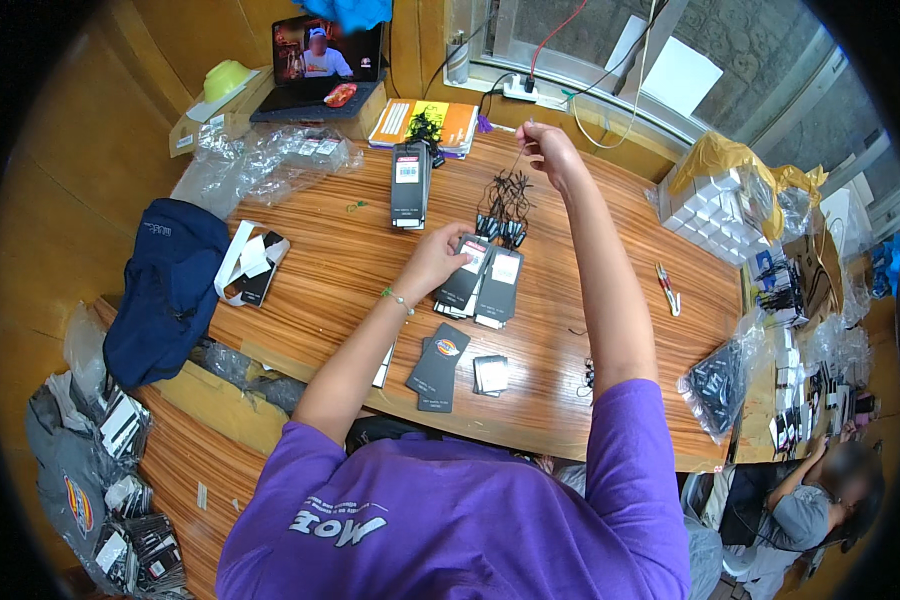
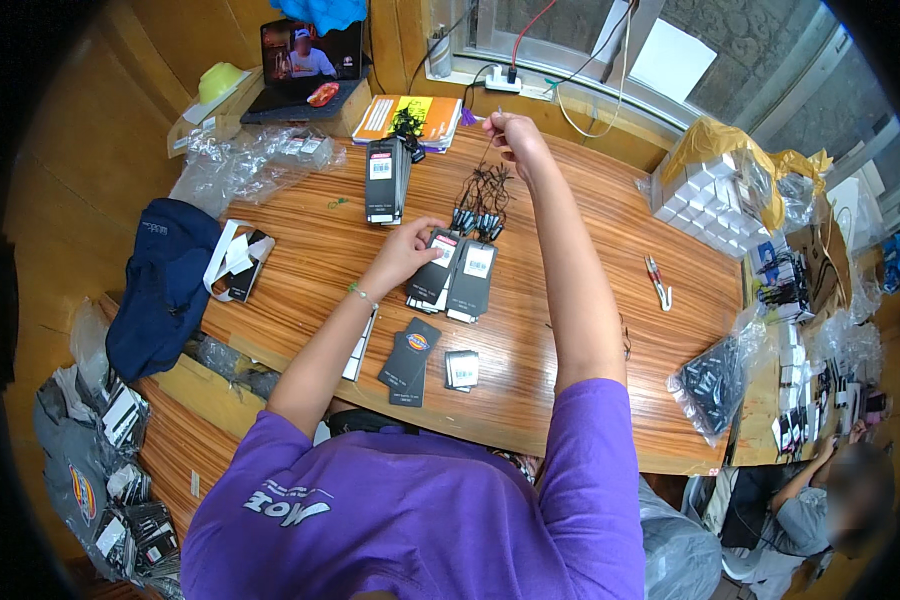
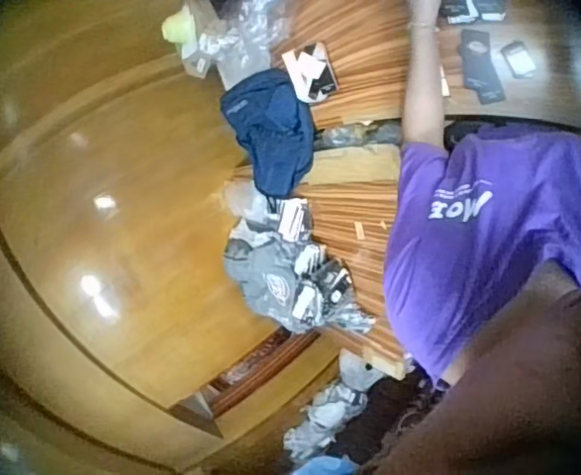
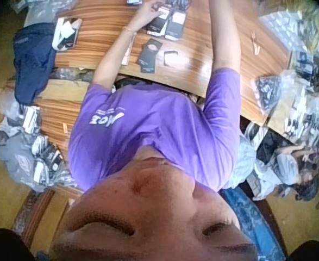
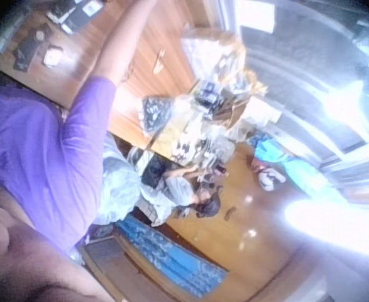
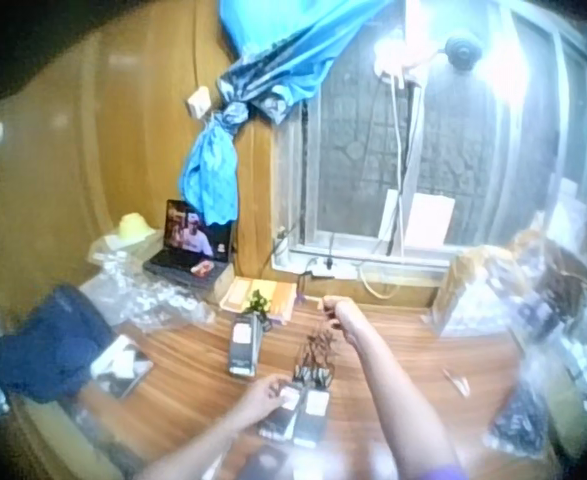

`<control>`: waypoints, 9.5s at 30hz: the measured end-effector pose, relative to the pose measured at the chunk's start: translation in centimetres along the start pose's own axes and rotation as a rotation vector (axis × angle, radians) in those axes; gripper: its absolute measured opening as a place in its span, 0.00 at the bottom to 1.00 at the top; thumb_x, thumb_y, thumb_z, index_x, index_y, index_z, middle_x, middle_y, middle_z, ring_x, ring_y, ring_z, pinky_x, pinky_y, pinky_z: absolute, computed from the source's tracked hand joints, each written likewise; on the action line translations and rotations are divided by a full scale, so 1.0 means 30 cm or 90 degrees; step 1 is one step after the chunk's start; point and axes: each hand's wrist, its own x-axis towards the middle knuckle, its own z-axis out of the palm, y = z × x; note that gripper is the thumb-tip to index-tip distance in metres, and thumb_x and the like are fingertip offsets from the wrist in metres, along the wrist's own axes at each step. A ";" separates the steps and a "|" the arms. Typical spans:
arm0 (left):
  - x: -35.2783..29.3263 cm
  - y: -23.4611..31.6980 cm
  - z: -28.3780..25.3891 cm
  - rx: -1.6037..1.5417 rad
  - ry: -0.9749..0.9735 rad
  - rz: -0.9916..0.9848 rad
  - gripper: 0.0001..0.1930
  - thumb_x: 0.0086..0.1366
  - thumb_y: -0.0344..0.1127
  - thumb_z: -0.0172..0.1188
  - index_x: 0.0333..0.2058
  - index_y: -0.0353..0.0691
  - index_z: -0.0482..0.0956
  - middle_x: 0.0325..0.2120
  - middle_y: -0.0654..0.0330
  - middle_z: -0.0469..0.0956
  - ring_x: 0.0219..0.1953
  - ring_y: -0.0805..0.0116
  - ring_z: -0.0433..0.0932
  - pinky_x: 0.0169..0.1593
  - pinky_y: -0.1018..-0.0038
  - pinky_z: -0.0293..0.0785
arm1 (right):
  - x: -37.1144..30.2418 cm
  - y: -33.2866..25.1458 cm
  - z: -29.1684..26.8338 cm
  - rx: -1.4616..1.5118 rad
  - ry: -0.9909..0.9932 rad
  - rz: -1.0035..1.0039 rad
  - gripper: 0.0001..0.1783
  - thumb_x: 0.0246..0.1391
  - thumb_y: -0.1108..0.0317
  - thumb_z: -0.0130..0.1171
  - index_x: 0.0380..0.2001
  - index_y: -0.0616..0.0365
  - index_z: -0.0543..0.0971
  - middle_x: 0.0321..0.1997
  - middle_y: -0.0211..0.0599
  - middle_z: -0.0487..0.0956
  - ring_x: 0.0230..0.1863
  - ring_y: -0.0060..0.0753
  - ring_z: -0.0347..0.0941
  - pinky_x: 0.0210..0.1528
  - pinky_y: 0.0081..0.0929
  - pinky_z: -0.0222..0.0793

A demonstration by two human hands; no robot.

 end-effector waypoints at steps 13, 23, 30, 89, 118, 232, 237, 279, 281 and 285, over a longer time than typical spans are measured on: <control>-0.264 0.145 -0.109 0.237 0.052 0.089 0.22 0.53 0.34 0.61 0.47 0.40 0.70 0.29 0.59 0.67 0.34 0.66 0.67 0.39 0.73 0.67 | 0.179 0.208 -0.004 -0.165 0.012 0.117 0.13 0.55 0.60 0.47 0.24 0.48 0.79 0.17 0.20 0.60 0.18 0.18 0.53 0.19 0.21 0.48; -0.406 0.171 -0.068 0.462 -0.146 0.104 0.29 0.39 0.43 0.70 0.44 0.48 0.76 0.41 0.63 0.70 0.46 0.62 0.61 0.50 0.68 0.54 | 0.186 0.372 -0.021 -0.364 0.135 -0.077 0.17 0.51 0.59 0.56 0.31 0.66 0.78 0.27 0.42 0.79 0.24 0.35 0.72 0.28 0.30 0.66; -0.400 0.141 -0.062 0.487 -0.178 0.092 0.33 0.36 0.43 0.71 0.46 0.48 0.74 0.41 0.62 0.68 0.46 0.62 0.61 0.51 0.67 0.54 | -0.288 0.242 0.048 -0.483 0.037 -0.173 0.20 0.46 0.58 0.60 0.40 0.59 0.76 0.27 0.44 0.77 0.30 0.42 0.74 0.34 0.33 0.68; -0.369 0.287 0.134 -0.302 -0.209 -0.005 0.06 0.56 0.20 0.56 0.34 0.31 0.76 0.37 0.57 0.76 0.38 0.74 0.76 0.43 0.81 0.73 | -0.953 0.210 -0.231 -0.413 0.297 -0.166 0.04 0.49 0.77 0.54 0.30 0.63 0.76 0.24 0.37 0.75 0.29 0.29 0.70 0.33 0.22 0.64; -0.313 0.315 0.150 -0.433 -0.336 -0.071 0.07 0.55 0.25 0.60 0.34 0.31 0.77 0.29 0.61 0.78 0.33 0.76 0.77 0.39 0.81 0.73 | -0.970 0.148 -0.074 0.554 0.012 -0.308 0.15 0.51 0.78 0.53 0.43 0.60 0.67 0.40 0.47 0.77 0.45 0.40 0.74 0.53 0.40 0.66; -0.455 0.104 -0.309 0.171 -0.029 -0.014 0.21 0.47 0.27 0.65 0.43 0.36 0.74 0.41 0.58 0.72 0.45 0.67 0.72 0.49 0.75 0.68 | -0.923 0.223 -0.118 0.161 0.331 -0.244 0.10 0.53 0.78 0.50 0.40 0.63 0.69 0.25 0.31 0.72 0.29 0.21 0.67 0.35 0.18 0.62; -0.416 0.308 -0.215 -0.161 0.052 -0.021 0.12 0.54 0.21 0.58 0.39 0.31 0.74 0.32 0.61 0.77 0.35 0.77 0.76 0.41 0.84 0.72 | -0.931 0.198 -0.074 0.065 0.307 -0.253 0.12 0.49 0.81 0.54 0.39 0.62 0.69 0.28 0.31 0.74 0.31 0.20 0.70 0.36 0.16 0.65; -0.188 0.442 0.245 0.034 -0.019 0.436 0.06 0.50 0.28 0.60 0.29 0.35 0.79 0.28 0.58 0.77 0.30 0.63 0.76 0.33 0.73 0.72 | -0.921 0.176 -0.019 0.061 0.276 -0.193 0.09 0.52 0.78 0.53 0.38 0.67 0.73 0.30 0.31 0.75 0.33 0.19 0.70 0.38 0.14 0.65; -0.174 0.444 0.243 0.152 0.048 0.557 0.07 0.47 0.29 0.61 0.28 0.38 0.79 0.28 0.61 0.76 0.32 0.65 0.76 0.34 0.73 0.72 | -0.916 0.164 -0.037 0.103 0.233 -0.157 0.09 0.54 0.74 0.52 0.38 0.66 0.74 0.31 0.32 0.76 0.33 0.18 0.70 0.39 0.15 0.65; -0.166 0.444 0.257 0.266 0.104 0.671 0.06 0.46 0.32 0.58 0.26 0.43 0.79 0.27 0.65 0.76 0.33 0.67 0.75 0.38 0.71 0.70 | -0.903 0.195 -0.061 0.189 0.179 -0.110 0.06 0.55 0.72 0.51 0.34 0.62 0.74 0.31 0.29 0.74 0.34 0.18 0.68 0.38 0.16 0.64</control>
